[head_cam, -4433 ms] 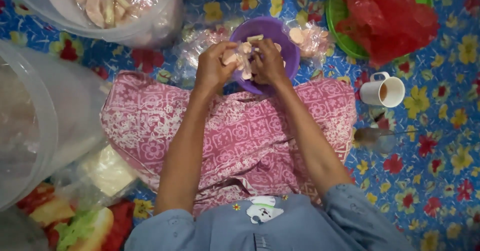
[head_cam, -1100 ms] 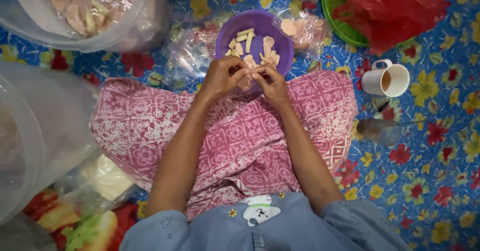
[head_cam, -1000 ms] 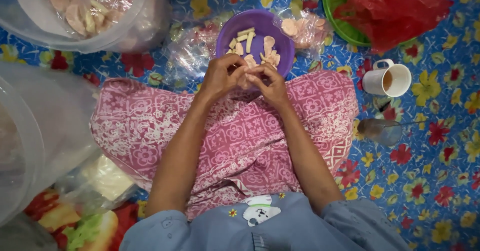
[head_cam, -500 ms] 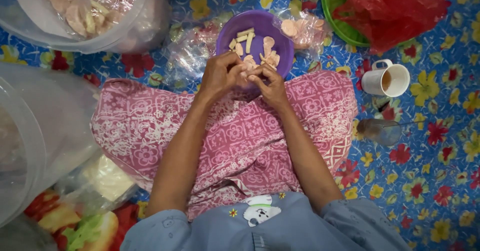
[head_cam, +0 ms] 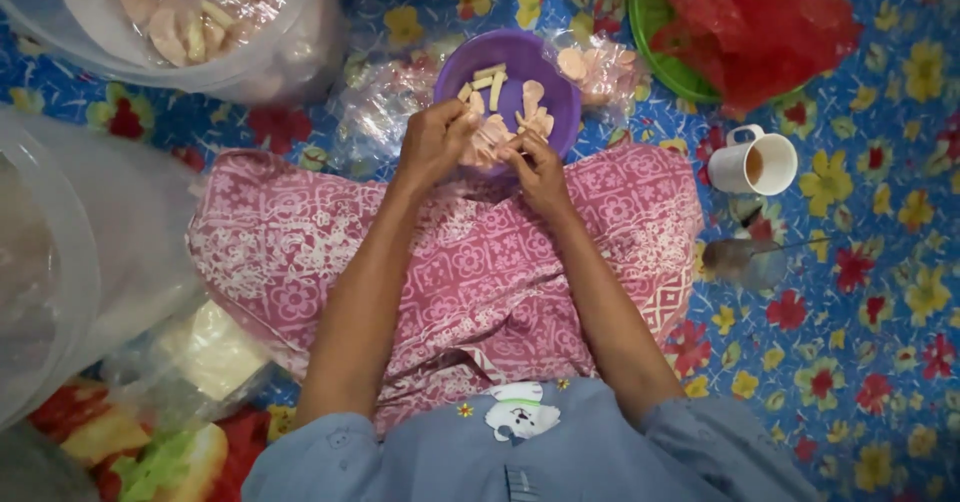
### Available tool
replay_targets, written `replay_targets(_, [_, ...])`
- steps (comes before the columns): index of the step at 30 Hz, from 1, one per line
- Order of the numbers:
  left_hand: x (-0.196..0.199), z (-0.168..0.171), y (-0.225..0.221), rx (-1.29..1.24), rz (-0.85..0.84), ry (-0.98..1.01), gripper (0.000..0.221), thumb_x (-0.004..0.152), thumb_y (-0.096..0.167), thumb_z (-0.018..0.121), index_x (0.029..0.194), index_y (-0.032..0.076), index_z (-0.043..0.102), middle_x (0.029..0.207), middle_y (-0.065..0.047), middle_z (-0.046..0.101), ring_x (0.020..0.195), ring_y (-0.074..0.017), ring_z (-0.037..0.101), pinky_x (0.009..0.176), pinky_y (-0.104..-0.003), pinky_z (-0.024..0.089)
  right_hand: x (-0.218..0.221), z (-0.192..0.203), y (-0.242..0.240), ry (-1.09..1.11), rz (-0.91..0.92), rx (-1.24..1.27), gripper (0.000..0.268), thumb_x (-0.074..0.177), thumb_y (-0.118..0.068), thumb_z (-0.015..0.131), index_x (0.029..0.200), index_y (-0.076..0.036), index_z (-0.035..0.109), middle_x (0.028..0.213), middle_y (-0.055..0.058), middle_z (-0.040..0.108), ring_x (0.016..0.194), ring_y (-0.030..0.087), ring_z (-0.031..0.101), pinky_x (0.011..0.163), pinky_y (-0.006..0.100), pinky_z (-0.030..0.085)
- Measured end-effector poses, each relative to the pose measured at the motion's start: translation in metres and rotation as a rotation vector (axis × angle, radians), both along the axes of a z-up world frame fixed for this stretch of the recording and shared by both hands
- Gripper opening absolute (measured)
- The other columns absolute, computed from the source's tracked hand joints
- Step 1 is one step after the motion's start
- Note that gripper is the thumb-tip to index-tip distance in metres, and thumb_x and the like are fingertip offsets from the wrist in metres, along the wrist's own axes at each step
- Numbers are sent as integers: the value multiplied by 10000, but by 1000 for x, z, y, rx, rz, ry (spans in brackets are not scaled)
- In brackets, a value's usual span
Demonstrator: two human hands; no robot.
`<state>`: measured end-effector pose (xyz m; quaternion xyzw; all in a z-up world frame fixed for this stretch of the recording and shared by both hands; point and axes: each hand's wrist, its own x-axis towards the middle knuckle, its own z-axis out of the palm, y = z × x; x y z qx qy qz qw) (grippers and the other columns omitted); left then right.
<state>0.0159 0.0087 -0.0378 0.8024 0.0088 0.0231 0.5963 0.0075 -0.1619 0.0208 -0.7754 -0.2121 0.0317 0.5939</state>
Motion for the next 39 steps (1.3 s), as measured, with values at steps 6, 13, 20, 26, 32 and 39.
replay_targets(6, [-4, 40, -2, 34, 230, -169, 155, 902, 169, 571, 1011, 83, 640, 875, -171, 642, 813, -372, 631, 715, -425, 510, -20, 47, 8, 172, -56, 48, 126, 932, -113, 549, 888, -33, 636, 787, 94, 564, 772, 171, 534, 776, 330, 445])
replay_targets(13, [-3, 55, 27, -71, 493, 25, 207, 877, 167, 502, 1040, 109, 614, 1033, -76, 651, 943, -198, 619, 779, -310, 533, 29, 34, -15, 620, -504, 273, 129, 920, -185, 516, 820, -122, 568, 833, 28, 533, 750, 152, 489, 652, 221, 441])
replay_targets(20, [-2, 28, 55, 7, 657, -120, 183, 820, 65, 550, 977, 102, 636, 937, -54, 673, 855, -182, 634, 758, -293, 525, 83, -33, -85, 438, -543, 98, 297, 867, -176, 554, 1139, -66, 595, 997, 64, 658, 890, 159, 654, 723, 247, 558])
replay_targets(26, [-3, 23, 55, 147, 601, -40, 183, 779, 30, 583, 934, 112, 638, 873, -40, 662, 772, -163, 622, 686, -288, 519, 64, -44, -92, 414, -546, -76, 419, 824, -205, 579, 1225, -97, 522, 1165, 81, 592, 1031, 200, 598, 780, 303, 545])
replay_targets(32, [0, -22, 56, 553, 391, 6, 211, 716, 83, 642, 923, 124, 637, 885, -71, 614, 810, -268, 617, 692, -389, 500, 21, 1, -45, 390, -529, 24, 240, 864, -173, 619, 1100, -131, 611, 1038, 53, 621, 932, 137, 578, 783, 240, 531])
replay_targets(39, [-2, -39, 48, 954, 276, 88, 312, 612, 164, 742, 895, 127, 618, 893, -111, 532, 835, -366, 573, 653, -504, 499, 2, -24, -26, 362, -322, 167, 162, 860, -150, 661, 1018, -116, 660, 840, 16, 650, 729, 78, 607, 667, 190, 517])
